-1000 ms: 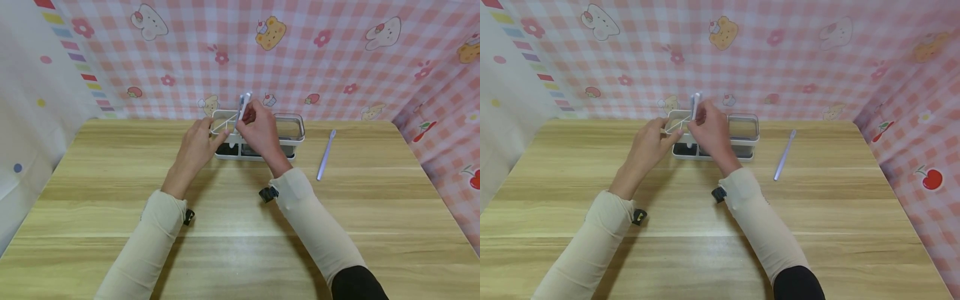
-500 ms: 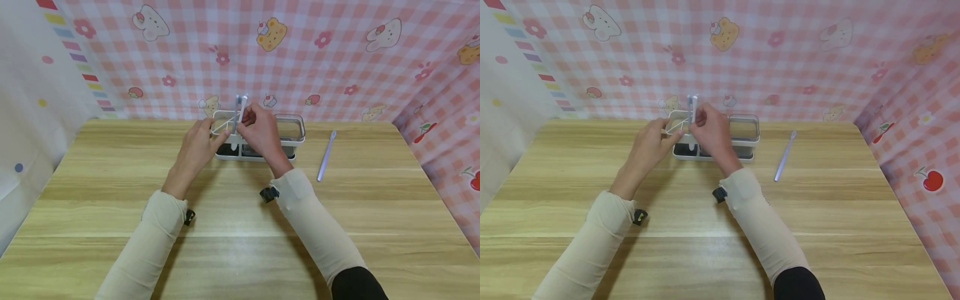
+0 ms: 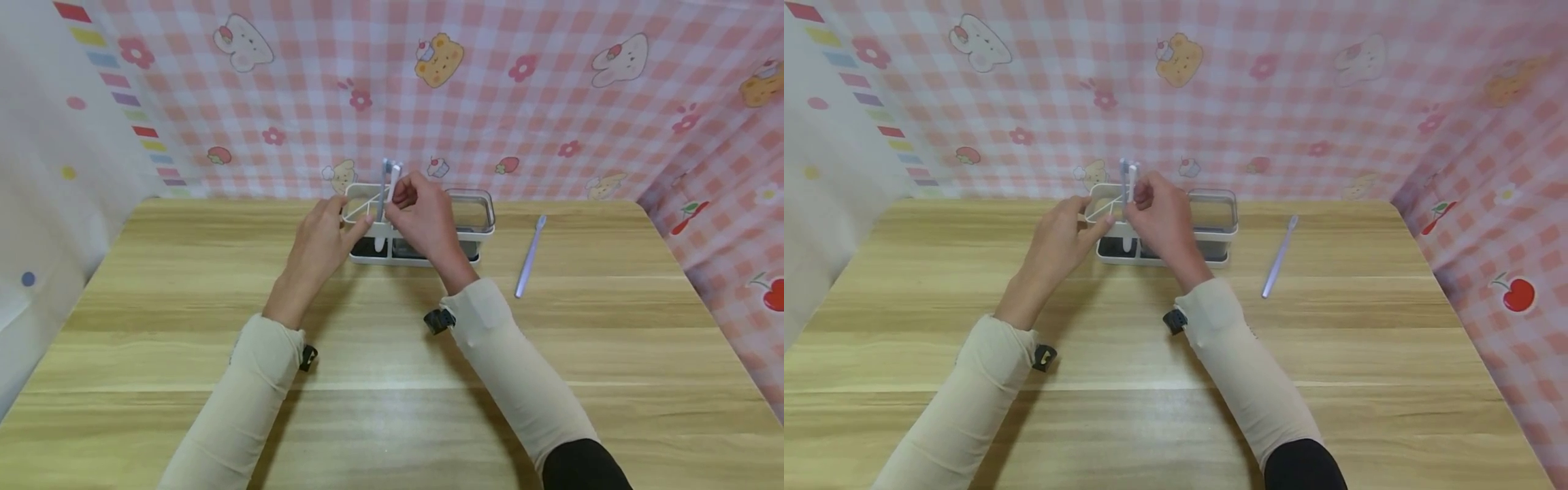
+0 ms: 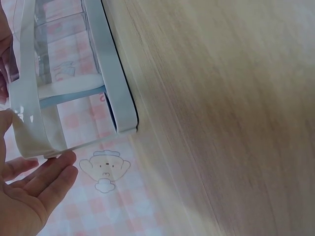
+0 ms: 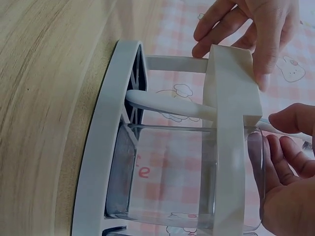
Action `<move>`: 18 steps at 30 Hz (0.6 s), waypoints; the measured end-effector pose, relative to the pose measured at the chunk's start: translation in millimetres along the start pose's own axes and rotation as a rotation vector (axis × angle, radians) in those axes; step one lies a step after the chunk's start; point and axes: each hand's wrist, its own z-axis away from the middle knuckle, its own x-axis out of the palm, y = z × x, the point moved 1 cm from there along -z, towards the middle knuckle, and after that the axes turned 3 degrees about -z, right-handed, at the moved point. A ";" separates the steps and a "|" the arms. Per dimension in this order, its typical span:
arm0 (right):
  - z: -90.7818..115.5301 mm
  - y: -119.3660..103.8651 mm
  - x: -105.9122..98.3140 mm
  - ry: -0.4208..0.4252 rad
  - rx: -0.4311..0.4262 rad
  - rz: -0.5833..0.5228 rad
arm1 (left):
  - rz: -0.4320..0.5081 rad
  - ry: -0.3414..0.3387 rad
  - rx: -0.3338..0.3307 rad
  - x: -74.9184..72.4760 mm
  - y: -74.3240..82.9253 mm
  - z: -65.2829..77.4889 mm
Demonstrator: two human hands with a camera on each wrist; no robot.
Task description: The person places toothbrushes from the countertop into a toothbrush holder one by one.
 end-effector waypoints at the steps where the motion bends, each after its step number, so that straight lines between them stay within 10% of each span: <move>1: 0.6 0.0 -0.1 0.003 -0.002 -0.005 | 0.000 0.001 -0.002 0.0 0.0 0.2; 11: 8.5 -3.1 -4.6 0.001 0.036 -0.067 | -0.014 -0.015 -0.019 -0.2 0.8 0.9; 18: 12.5 -4.3 -10.8 0.000 0.013 0.115 | -0.005 -0.042 -0.035 -1.6 1.9 0.8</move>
